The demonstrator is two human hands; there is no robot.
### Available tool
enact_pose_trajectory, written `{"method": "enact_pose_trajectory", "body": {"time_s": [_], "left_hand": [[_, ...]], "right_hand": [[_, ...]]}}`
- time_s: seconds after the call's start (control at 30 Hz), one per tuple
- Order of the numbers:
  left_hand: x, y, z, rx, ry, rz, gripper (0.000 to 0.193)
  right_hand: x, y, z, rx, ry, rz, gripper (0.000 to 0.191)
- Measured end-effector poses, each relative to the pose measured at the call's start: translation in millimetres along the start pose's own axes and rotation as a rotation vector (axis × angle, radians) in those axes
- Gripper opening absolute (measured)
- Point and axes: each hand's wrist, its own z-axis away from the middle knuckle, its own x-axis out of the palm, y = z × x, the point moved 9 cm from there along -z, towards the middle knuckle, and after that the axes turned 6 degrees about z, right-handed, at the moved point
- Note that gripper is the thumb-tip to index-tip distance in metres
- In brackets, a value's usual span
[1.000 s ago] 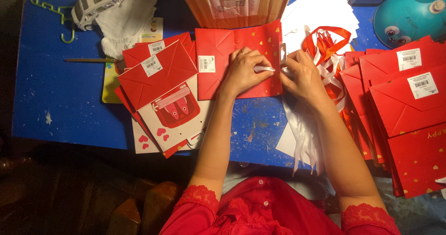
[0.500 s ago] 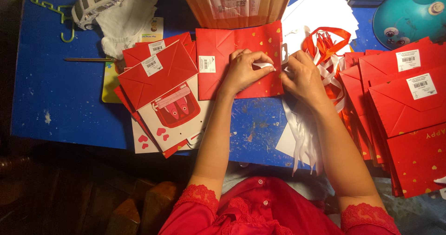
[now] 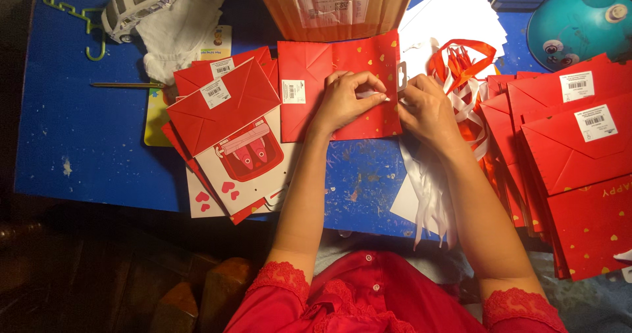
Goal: The person ties white and red ribbons onto red greeting cards at a blue table. They thread the ribbon through a small plastic tab, tie a knot, and adjust the loops before moving to the next card.
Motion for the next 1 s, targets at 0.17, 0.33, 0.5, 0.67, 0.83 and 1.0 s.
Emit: {"method": "enact_pose_trajectory", "body": {"time_s": [0.17,0.33,0.5,0.67,0.83,1.0], "left_hand": [[7,-7,-1,-0.077,-0.081,0.049,0.019],[7,-4,1,-0.051,-0.107,0.075,0.023],[9,-6,2,-0.065,-0.125,0.055,0.019],[13,-8,0,-0.054,-0.137,0.034,0.016],[13,-9,0,-0.050,-0.125,0.008,0.016],[10,0,1,0.015,-0.101,0.017,0.014]], "right_hand": [[3,7,2,0.026,-0.042,0.022,0.015],[-2,1,0,-0.010,-0.045,0.004,0.029],[-3,3,-2,0.013,-0.125,-0.098,0.035],[0,8,-1,0.042,-0.119,-0.044,0.025],[4,8,-2,0.035,-0.083,0.005,0.021],[3,5,0,0.022,-0.055,0.052,0.015]]}}
